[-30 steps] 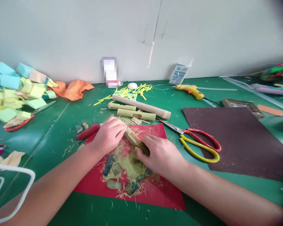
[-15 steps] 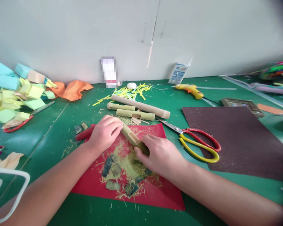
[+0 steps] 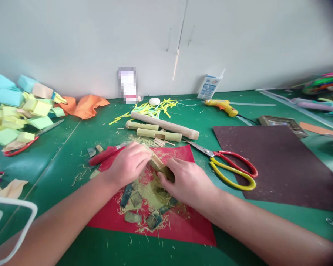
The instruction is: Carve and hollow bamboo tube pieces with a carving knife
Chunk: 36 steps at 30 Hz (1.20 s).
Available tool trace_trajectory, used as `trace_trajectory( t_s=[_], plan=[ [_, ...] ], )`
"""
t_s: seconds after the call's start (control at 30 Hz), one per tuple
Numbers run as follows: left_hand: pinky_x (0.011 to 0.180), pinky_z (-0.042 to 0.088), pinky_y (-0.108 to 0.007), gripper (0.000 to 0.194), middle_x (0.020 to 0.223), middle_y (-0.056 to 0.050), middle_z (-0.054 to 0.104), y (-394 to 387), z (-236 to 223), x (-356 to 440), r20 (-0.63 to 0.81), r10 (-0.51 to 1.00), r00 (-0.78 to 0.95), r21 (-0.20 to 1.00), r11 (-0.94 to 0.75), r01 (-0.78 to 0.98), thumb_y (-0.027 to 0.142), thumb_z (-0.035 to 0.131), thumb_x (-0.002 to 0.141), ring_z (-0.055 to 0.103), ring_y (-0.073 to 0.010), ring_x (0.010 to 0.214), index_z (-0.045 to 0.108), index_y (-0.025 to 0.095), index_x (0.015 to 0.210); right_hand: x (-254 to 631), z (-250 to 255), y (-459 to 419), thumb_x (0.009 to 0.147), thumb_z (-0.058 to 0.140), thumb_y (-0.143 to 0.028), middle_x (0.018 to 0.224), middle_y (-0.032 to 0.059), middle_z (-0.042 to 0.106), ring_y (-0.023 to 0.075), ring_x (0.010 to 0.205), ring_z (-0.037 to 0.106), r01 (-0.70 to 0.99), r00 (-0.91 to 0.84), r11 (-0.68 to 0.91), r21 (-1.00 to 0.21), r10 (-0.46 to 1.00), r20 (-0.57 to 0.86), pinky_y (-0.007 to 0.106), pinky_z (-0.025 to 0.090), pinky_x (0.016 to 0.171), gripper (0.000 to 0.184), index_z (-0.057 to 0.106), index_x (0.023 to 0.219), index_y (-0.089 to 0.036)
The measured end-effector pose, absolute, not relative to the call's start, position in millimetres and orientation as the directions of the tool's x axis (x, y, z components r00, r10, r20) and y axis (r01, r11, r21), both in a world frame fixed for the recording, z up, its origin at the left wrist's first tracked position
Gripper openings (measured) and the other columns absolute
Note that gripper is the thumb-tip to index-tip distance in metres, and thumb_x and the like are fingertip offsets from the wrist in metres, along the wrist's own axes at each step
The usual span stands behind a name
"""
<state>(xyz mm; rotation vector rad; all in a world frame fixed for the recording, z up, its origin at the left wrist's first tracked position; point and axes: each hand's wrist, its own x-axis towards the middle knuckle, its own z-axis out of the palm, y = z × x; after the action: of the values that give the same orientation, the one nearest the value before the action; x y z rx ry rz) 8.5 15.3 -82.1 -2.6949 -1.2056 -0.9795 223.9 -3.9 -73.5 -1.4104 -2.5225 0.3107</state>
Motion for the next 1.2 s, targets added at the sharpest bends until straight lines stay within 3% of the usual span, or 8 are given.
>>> trace_trajectory(
  t_s=[0.4, 0.53, 0.7, 1.03, 1.2],
  plan=[
    [0.08, 0.046, -0.035, 0.016, 0.088, -0.007, 0.068, 14.3, -81.2, 14.6, 0.591, 0.656, 0.469, 0.198, -0.682, 0.704, 0.014, 0.049, 0.09, 0.057, -0.0178, 0.084, 0.064, 0.016, 0.084, 223.8, -72.1, -4.5, 0.083, 0.048, -0.036, 0.066, 0.0022, 0.057, 0.0143, 0.057, 0.051, 0.799, -0.516, 0.526, -0.292, 0.849, 0.117, 0.027, 0.028, 0.053, 0.022, 0.052, 0.07, -0.018],
    [0.084, 0.047, -0.034, 0.013, 0.093, -0.007, 0.067, 12.4, -82.0, 14.2, 0.537, 0.62, 0.572, 0.195, -0.751, 0.631, 0.013, 0.052, 0.089, 0.056, -0.018, 0.09, 0.065, 0.015, 0.09, 222.9, -71.3, -4.5, 0.083, 0.048, -0.035, 0.067, 0.0019, 0.057, 0.0143, 0.057, 0.051, 0.798, -0.519, 0.523, -0.299, 0.849, 0.098, 0.027, 0.028, 0.053, 0.021, 0.051, 0.069, -0.018],
    [0.081, 0.047, -0.034, 0.013, 0.091, -0.007, 0.069, 17.6, -81.8, 6.5, 0.615, 0.642, 0.458, 0.209, -0.693, 0.69, 0.014, 0.053, 0.089, 0.058, -0.0176, 0.086, 0.065, 0.016, 0.087, 223.1, -70.5, -3.9, 0.083, 0.047, -0.035, 0.068, 0.0022, 0.058, 0.0143, 0.058, 0.052, 0.803, -0.515, 0.519, -0.292, 0.852, 0.099, 0.027, 0.029, 0.053, 0.021, 0.052, 0.071, -0.018],
    [0.081, 0.046, -0.035, 0.014, 0.092, -0.006, 0.069, 18.0, -80.4, 11.0, 0.556, 0.65, 0.518, 0.238, -0.721, 0.651, 0.015, 0.052, 0.089, 0.058, -0.0178, 0.086, 0.065, 0.017, 0.083, 223.3, -73.1, -4.2, 0.083, 0.048, -0.035, 0.067, 0.0023, 0.058, 0.0144, 0.058, 0.052, 0.794, -0.521, 0.53, -0.296, 0.845, 0.116, 0.027, 0.028, 0.053, 0.021, 0.053, 0.071, -0.018],
    [0.081, 0.046, -0.036, 0.015, 0.088, -0.006, 0.069, 19.5, -81.9, 9.6, 0.586, 0.67, 0.457, 0.228, -0.677, 0.7, 0.016, 0.051, 0.089, 0.058, -0.0184, 0.086, 0.066, 0.017, 0.085, 222.8, -73.0, -3.7, 0.082, 0.048, -0.036, 0.065, 0.0023, 0.058, 0.0142, 0.057, 0.051, 0.803, -0.512, 0.521, -0.29, 0.852, 0.11, 0.027, 0.028, 0.053, 0.022, 0.052, 0.07, -0.018]
  ],
)
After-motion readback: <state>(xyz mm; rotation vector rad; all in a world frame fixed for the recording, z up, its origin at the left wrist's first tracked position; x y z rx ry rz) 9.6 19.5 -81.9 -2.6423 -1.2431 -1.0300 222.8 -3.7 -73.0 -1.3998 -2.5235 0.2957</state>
